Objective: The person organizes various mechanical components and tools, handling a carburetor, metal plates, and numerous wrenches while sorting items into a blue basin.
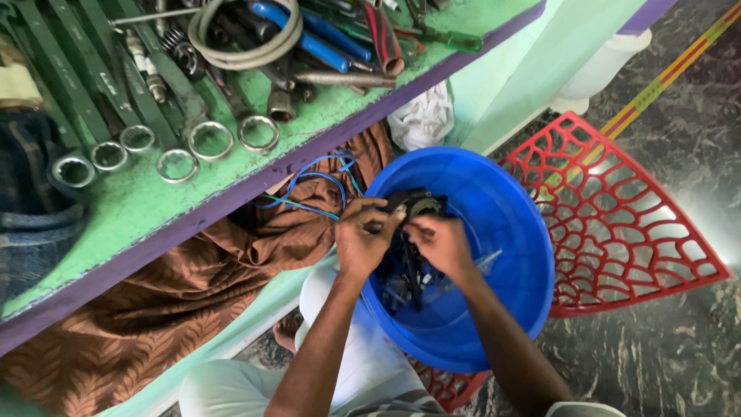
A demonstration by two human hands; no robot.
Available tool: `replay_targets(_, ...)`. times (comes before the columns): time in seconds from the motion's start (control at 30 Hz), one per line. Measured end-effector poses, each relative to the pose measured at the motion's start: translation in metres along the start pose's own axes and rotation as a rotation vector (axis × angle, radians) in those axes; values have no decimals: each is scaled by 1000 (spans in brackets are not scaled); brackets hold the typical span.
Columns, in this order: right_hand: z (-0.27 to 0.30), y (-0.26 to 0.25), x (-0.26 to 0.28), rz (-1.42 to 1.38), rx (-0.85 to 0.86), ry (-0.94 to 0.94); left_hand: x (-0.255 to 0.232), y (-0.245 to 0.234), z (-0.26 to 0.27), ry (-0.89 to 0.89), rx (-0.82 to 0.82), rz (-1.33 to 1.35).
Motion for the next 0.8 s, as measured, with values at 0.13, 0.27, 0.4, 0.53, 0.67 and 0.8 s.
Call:
replay_targets(0.13, -39, -66, 50, -73, -132, -58, -47, 7, -21, 201, 16, -26)
replay_targets(0.27, -86, -132, 114, -64, -255, -224, -109, 11, -41, 193, -8, 28)
replay_targets(0.4, -134, -164, 151, 48, -297, -467, -158, 5, -50, 483, -18, -63)
replay_targets(0.53, -210, -169, 145, 238, -349, -502, -172, 1, -55, 457, -48, -96)
replay_targets(0.67, -278, -162, 131, 400, -257, -417, -164, -1, -53, 484, -44, -113)
replay_targets(0.8, -315, -152, 128, 443, -163, -230, -150, -1, -45, 363, -21, -109)
Point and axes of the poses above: each hand's wrist, its own z-axis away from the middle knuckle, its own y-axis out of the palm, x = y × z, the point moved 1 cm from there along -z, towards the middle knuckle, and after that the axes turned 14 degrees about z, right-handed, at the moved point
